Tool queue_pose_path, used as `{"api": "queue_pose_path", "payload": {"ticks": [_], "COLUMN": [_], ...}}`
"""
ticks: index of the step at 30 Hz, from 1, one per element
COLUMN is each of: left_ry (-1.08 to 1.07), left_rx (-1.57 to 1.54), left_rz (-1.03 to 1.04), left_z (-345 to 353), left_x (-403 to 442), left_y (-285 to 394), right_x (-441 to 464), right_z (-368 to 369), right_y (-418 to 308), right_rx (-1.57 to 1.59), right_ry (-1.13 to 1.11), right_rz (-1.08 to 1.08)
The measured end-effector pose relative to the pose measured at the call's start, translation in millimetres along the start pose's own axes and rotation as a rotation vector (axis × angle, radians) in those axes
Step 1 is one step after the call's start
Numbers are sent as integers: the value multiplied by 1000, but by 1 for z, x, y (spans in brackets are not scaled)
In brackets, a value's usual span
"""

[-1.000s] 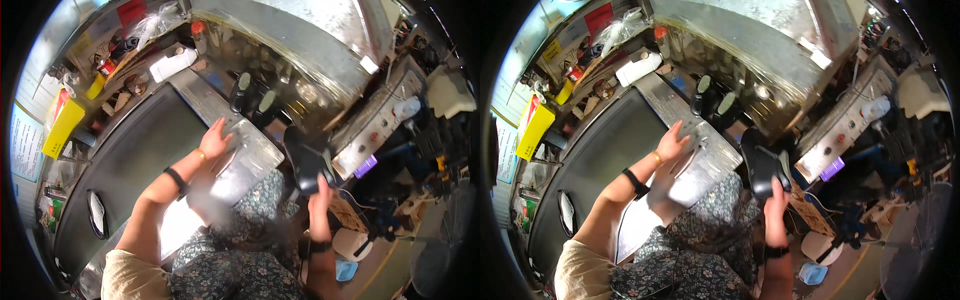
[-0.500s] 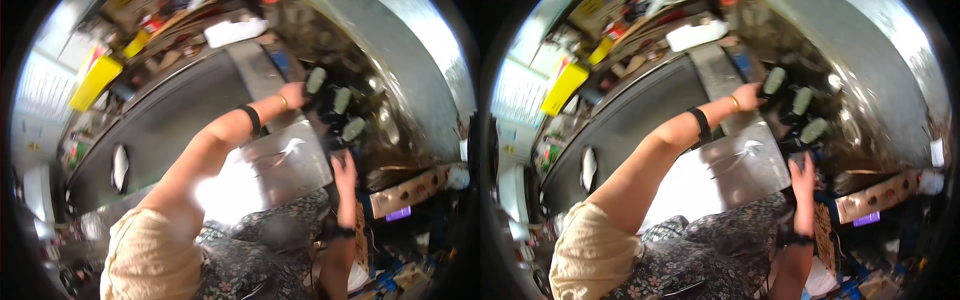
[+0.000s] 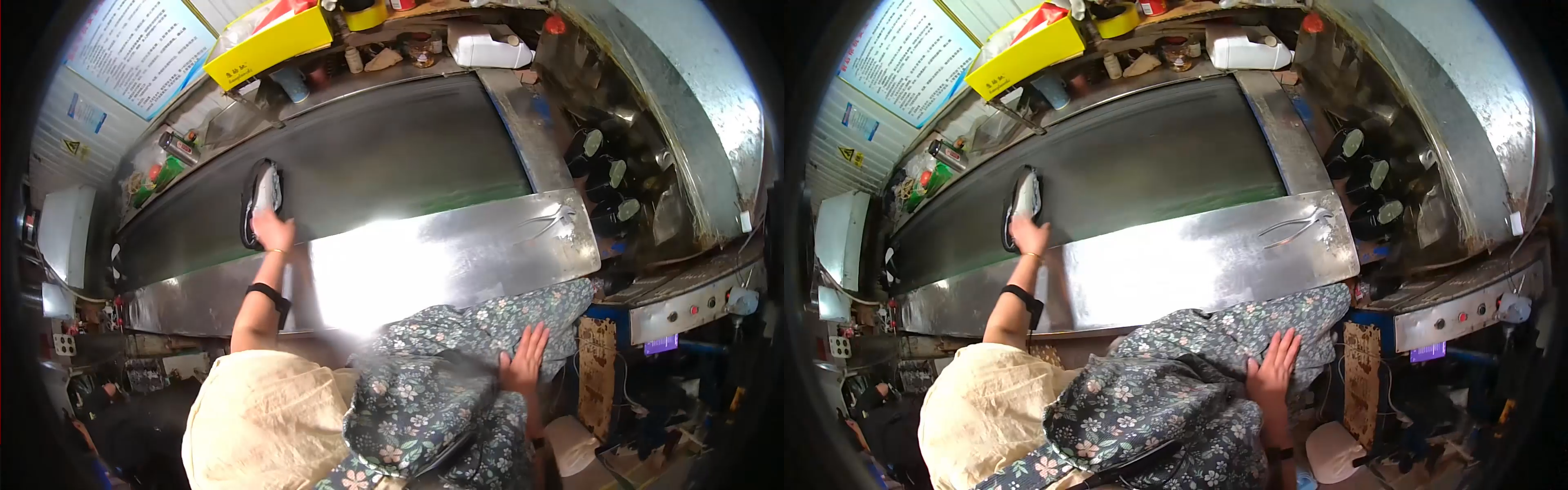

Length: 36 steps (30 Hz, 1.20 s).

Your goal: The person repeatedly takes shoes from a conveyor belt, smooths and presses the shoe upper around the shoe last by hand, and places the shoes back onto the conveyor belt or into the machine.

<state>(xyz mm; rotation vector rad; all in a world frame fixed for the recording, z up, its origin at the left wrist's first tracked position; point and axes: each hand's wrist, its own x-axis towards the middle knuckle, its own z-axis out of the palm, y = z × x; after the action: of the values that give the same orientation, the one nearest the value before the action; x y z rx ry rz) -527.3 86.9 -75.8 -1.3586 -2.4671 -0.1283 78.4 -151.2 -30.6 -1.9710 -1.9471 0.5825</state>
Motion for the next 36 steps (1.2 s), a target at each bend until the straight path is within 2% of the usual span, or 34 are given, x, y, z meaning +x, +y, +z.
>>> {"api": "queue_pose_path", "payload": {"ticks": [2, 3, 4, 5, 6, 7, 8, 9, 10, 11, 12, 13, 15, 16, 17, 18, 20, 21, 22, 23, 24, 26, 27, 28, 30, 32, 33, 34, 36], "left_ry": [-136, -144, -332, -480, -515, -495, -568, -588, -621, -582, -612, -511, -803, -1024, -1197, -1381, -1635, -1573, -1598, -1507, -1384, -905, -972, -1200, -1566, -1694, -1815, -1903, -1962], "left_rx": [-153, -305, -637, -864, -957, -841, -875, -959, -1088, -1098, -1248, -1211, -1432, -1701, -1824, -1934, -1892, -1848, -1718, -1557, -1390, -688, -755, -833, -1454, -1664, -1564, -1484, -1511], "left_rz": [-371, -341, -401, -461, -461, -412, -402, -308, -370, -364, -329, 4, -257, -265, -307, -365, -259, -97, 188, 511, 817, 1537, 1655, 1741, 1440, 1006, 975, 1042, 839], "left_z": [-43, 4, 51, 53, 31, 32, 21, 46, 64, 89, 85, 88, 29, -42, -115, -172, -225, -219, -202, -228, -268, -323, -334, -324, -278, -274, -269, -255, -268], "left_x": [26, 47, 70, 73, 62, 64, 56, 57, 50, 49, 29, 23, -7, -35, -56, -75, -111, -135, -150, -169, -187, -199, -205, -209, -232, -258, -273, -293, -318], "left_y": [-38, -88, -123, -126, -106, -92, -66, -49, -29, -14, 3, 17, 61, 91, 116, 134, 161, 180, 193, 205, 216, 236, 243, 259, 301, 345, 364, 380, 387], "right_x": [-5, -5, -4, -6, -9, -10, -11, -13, -17, -18, -17, -18, -16, -16, -12, -4, 19, 29, 41, 47, 43, 28, 8, -7, -31, -42, -47, -49, -51], "right_z": [2, -1, -5, -7, -7, -6, -4, 0, 6, 10, 9, 7, -3, -11, -28, -37, -84, -97, -106, -126, -152, -168, -176, -176, -165, -153, -147, -143, -155], "right_y": [-2, -5, -8, -9, -11, -13, -13, -10, -8, -5, -4, -2, 1, 2, -5, -2, -16, -20, -14, -22, -35, -22, -27, -22, -16, -31, -44, -57, -72], "right_rx": [-51, -42, -32, -27, -23, -18, -14, -19, 22, 58, 91, 95, 142, 126, 86, 63, 384, 508, 805, 1025, 1105, 618, 632, 642, 706, 349, 159, -35, -80], "right_ry": [-42, -47, -41, -42, -29, -18, -4, 16, 35, 56, 86, 53, -39, -100, -180, -183, -108, 21, 141, 260, 413, 869, 970, 998, 834, 628, 508, 382, 353], "right_rz": [24, 35, 53, 66, 86, 103, 116, 130, 133, 125, 109, 126, 132, 136, 178, 132, 120, 111, 39, 25, 30, -3, -71, -109, -89, -168, -145, -128, -95]}}
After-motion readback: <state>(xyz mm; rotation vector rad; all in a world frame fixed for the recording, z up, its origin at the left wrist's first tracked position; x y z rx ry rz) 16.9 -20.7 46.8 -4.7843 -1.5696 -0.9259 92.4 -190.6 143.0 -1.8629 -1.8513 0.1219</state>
